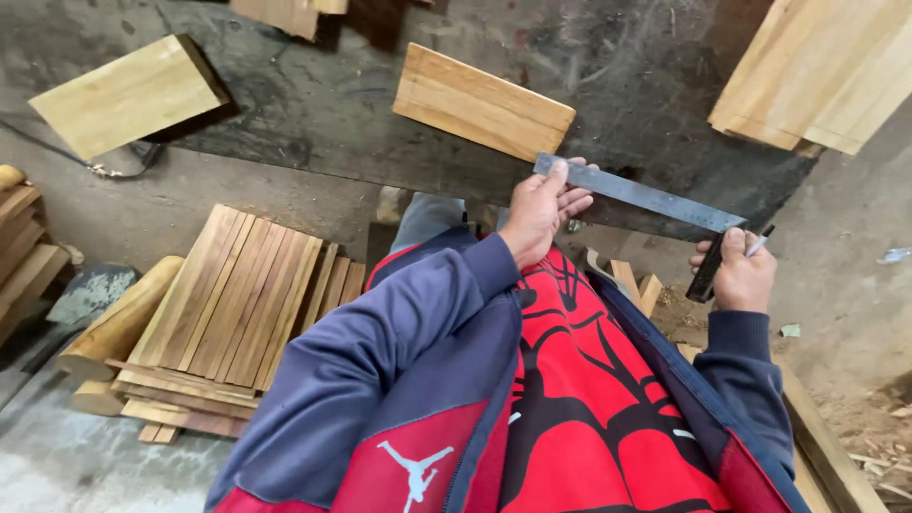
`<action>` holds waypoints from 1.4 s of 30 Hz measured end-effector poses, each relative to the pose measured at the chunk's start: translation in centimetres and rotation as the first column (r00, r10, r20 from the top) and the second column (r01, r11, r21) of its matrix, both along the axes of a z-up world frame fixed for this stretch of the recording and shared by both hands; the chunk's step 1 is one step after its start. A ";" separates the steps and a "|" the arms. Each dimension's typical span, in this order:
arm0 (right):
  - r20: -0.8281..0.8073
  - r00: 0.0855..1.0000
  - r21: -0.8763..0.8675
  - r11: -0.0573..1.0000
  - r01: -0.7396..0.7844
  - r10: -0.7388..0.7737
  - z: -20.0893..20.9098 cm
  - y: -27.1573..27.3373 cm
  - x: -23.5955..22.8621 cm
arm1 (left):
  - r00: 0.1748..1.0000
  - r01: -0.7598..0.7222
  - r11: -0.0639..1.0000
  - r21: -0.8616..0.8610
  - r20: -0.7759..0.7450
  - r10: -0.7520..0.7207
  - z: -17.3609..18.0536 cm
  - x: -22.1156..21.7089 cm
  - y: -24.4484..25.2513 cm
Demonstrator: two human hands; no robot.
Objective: The person uses a try square and a pen to mark lines on small wooden planks. They repeatedly pick up a plank, align the square, draw a line, and place the plank into a stack.
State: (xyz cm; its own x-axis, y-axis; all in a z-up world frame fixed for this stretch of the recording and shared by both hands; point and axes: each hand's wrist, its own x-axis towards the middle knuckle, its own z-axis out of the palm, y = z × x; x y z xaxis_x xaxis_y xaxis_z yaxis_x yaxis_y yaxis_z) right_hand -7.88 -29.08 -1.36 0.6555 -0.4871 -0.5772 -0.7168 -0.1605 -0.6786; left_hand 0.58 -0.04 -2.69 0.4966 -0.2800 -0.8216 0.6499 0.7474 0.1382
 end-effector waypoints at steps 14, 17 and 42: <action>-0.152 0.951 -0.348 0.886 -0.306 0.269 0.8 0.7 1.1 | 0.998 0.030 0.984 0.173 -0.052 -0.021 1.5 0.9 -0.4; -0.158 0.950 -0.366 0.877 -0.311 0.271 2.4 2.0 1.5 | 0.998 0.037 0.978 0.206 -0.059 -0.026 1.4 1.2 -0.3; 0.430 0.813 -0.176 0.920 -0.350 0.392 1.6 19.3 12.1 | 0.989 0.098 0.941 0.325 -0.133 -0.057 1.3 1.3 -0.8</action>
